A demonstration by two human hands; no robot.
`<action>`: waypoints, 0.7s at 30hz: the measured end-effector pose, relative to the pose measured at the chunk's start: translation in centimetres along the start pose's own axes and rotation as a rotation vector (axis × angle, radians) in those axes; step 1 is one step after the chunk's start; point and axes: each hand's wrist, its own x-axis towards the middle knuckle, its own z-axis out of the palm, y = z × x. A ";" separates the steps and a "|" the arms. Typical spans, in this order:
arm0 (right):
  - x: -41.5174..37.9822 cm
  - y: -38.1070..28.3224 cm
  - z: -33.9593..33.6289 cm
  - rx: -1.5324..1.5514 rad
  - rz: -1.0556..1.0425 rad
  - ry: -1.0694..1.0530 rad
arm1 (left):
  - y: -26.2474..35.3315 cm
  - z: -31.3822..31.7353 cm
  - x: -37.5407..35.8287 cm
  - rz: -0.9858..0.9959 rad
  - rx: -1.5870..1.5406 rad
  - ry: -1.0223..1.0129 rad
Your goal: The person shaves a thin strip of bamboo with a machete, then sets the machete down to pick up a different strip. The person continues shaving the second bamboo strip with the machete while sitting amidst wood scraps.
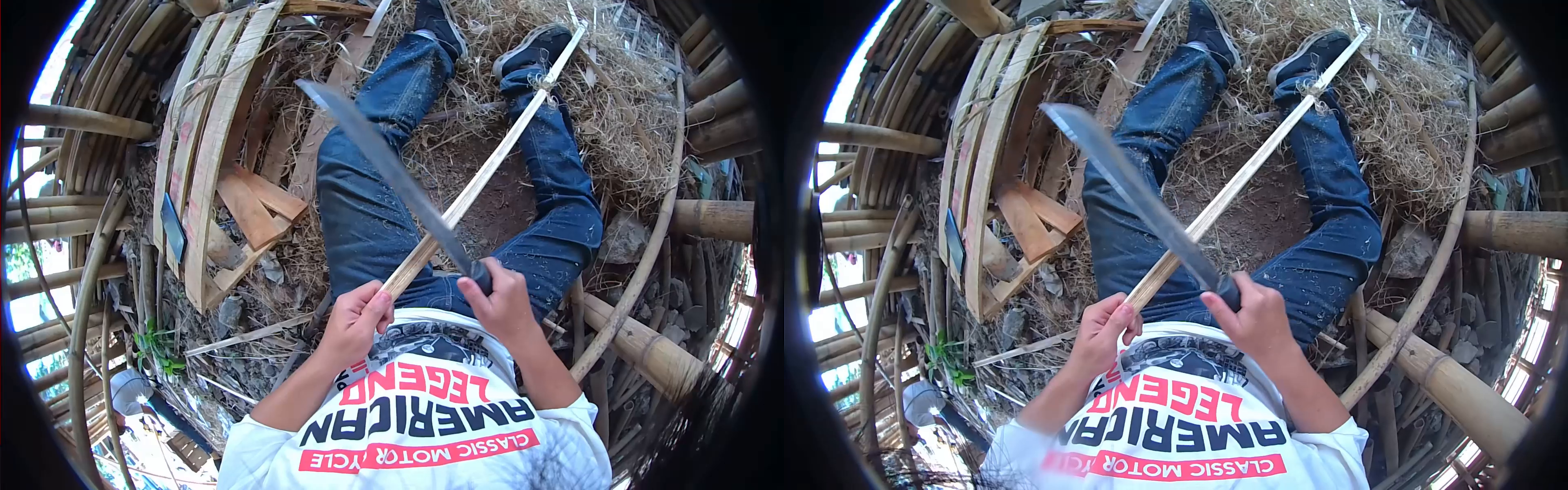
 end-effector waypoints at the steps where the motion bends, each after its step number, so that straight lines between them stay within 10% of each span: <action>1: -0.2 0.0 0.3 -0.005 -0.059 0.005 | 0.1 0.1 0.0 0.015 0.004 0.016; 21: 3.5 3.6 -0.4 -0.140 -0.095 0.081 | 0.7 -0.1 -0.2 -0.010 -0.023 0.024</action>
